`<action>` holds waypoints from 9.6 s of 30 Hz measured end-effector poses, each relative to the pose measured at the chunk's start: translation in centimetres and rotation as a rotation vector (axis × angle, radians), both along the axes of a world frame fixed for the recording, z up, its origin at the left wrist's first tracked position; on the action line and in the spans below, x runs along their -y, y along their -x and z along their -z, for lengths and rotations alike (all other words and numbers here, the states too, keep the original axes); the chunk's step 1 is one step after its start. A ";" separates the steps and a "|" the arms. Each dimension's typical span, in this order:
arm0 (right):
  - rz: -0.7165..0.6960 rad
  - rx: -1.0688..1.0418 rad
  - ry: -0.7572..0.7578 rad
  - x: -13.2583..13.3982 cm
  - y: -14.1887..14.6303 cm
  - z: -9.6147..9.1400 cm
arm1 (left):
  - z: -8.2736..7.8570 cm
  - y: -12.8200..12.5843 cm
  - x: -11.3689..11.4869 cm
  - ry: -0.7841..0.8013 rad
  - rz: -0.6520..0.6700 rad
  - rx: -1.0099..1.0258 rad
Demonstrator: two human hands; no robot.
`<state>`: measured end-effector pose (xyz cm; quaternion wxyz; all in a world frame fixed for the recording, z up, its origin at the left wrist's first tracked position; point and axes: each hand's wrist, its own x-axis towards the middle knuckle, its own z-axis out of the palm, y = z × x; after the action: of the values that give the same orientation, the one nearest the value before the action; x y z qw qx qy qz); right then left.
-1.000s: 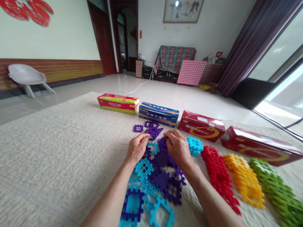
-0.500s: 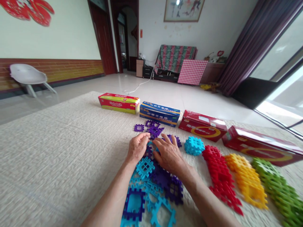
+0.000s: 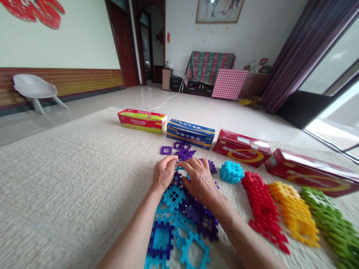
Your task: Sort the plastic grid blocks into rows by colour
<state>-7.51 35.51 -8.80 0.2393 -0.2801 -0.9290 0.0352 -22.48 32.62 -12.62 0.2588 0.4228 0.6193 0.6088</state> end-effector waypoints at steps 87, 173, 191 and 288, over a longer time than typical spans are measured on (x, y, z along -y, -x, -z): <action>0.388 -0.087 -0.128 1.6 -12.0 0.6 | -0.4 0.1 0.3 0.017 0.057 0.361; 0.139 0.119 0.057 3.7 -10.3 -0.8 | -1.0 -0.2 0.4 0.039 0.035 0.356; 0.069 0.108 0.201 3.6 -10.1 0.5 | -0.7 -0.2 0.4 0.045 0.057 0.305; -0.149 0.103 0.210 7.9 -0.6 -1.8 | -1.1 0.2 0.3 -0.021 0.051 0.545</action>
<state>-6.96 27.61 -6.99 0.1573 -0.2355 -0.9494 0.1356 -22.70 32.29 -11.50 0.4266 0.2614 0.5097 0.6999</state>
